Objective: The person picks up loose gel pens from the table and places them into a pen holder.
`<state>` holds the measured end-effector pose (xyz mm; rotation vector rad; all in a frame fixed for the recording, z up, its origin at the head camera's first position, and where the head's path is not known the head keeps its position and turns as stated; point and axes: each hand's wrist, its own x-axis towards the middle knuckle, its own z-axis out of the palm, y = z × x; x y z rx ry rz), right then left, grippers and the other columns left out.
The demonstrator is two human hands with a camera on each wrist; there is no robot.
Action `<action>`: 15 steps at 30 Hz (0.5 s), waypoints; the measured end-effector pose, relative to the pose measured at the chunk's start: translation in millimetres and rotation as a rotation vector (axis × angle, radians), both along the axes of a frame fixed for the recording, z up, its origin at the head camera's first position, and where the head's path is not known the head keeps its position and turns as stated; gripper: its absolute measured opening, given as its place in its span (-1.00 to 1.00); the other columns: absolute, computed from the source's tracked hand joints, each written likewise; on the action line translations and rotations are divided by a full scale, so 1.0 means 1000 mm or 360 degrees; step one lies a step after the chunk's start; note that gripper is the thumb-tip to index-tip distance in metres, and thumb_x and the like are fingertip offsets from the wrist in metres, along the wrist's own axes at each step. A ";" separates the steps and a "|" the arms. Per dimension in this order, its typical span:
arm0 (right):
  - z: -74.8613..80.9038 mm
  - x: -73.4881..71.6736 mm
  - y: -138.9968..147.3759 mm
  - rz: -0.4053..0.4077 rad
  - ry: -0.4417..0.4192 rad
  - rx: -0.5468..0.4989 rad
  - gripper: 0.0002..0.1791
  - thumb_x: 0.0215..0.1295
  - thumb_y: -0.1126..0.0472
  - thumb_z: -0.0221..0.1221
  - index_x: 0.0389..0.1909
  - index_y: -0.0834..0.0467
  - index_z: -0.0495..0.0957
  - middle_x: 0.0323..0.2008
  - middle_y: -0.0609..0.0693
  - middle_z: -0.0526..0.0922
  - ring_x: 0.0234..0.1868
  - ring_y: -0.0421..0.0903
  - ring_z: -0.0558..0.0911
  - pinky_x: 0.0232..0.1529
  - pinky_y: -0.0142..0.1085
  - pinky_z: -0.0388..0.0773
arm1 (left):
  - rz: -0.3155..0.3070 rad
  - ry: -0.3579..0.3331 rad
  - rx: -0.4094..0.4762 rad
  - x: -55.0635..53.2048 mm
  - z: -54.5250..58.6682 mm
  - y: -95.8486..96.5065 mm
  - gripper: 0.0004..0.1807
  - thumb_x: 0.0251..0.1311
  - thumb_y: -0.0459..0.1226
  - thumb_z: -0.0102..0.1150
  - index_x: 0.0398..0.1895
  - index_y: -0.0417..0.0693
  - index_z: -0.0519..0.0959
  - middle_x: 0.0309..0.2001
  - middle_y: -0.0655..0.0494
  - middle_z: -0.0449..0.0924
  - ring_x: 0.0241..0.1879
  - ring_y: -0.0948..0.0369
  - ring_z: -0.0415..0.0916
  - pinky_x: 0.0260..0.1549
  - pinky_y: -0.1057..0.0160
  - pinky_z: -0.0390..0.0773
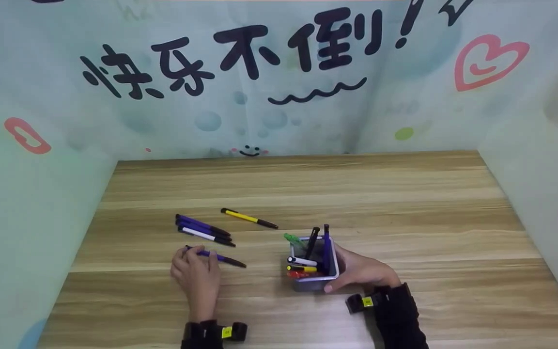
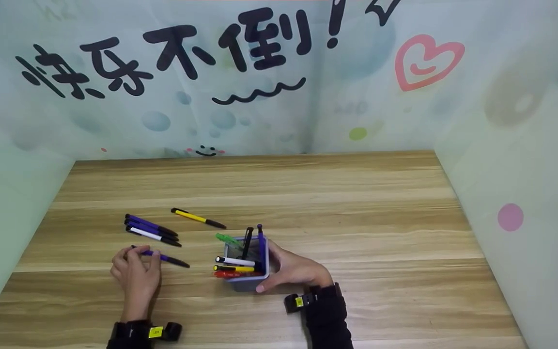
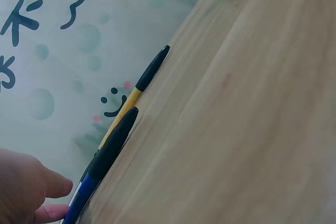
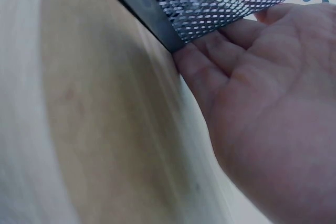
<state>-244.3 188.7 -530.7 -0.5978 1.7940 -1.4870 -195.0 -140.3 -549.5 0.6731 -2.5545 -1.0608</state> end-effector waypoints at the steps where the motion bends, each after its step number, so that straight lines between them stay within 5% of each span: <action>1: 0.000 0.000 0.000 -0.0004 0.0004 0.0007 0.28 -0.17 0.30 0.43 0.46 0.08 -0.28 0.34 0.12 0.20 0.35 0.03 0.20 0.42 0.03 -0.16 | 0.0004 -0.0007 -0.0002 0.000 0.000 0.000 -0.64 0.20 -0.24 0.11 -0.04 -0.31 0.37 0.22 -0.39 0.04 0.25 -0.26 -0.10 0.25 -0.20 -0.07; 9: 0.000 0.001 0.000 -0.0019 -0.0043 -0.0024 0.24 -0.16 0.31 0.42 0.46 0.02 -0.22 0.34 0.09 0.21 0.33 -0.01 0.21 0.42 -0.05 -0.13 | 0.0000 -0.0089 -0.0023 -0.001 0.002 -0.001 -0.66 0.13 -0.21 0.16 -0.18 -0.30 0.38 0.27 -0.42 0.05 0.27 -0.28 -0.08 0.26 -0.24 -0.06; 15: 0.001 0.001 0.000 -0.0012 -0.0044 -0.0044 0.23 -0.16 0.32 0.42 0.46 0.02 -0.20 0.34 0.09 0.22 0.34 -0.01 0.21 0.42 -0.02 -0.15 | 0.0024 -0.0146 0.0009 0.001 0.006 -0.002 -0.58 0.12 -0.16 0.20 -0.05 -0.22 0.37 0.22 -0.30 0.15 0.23 -0.24 -0.03 0.21 -0.20 -0.03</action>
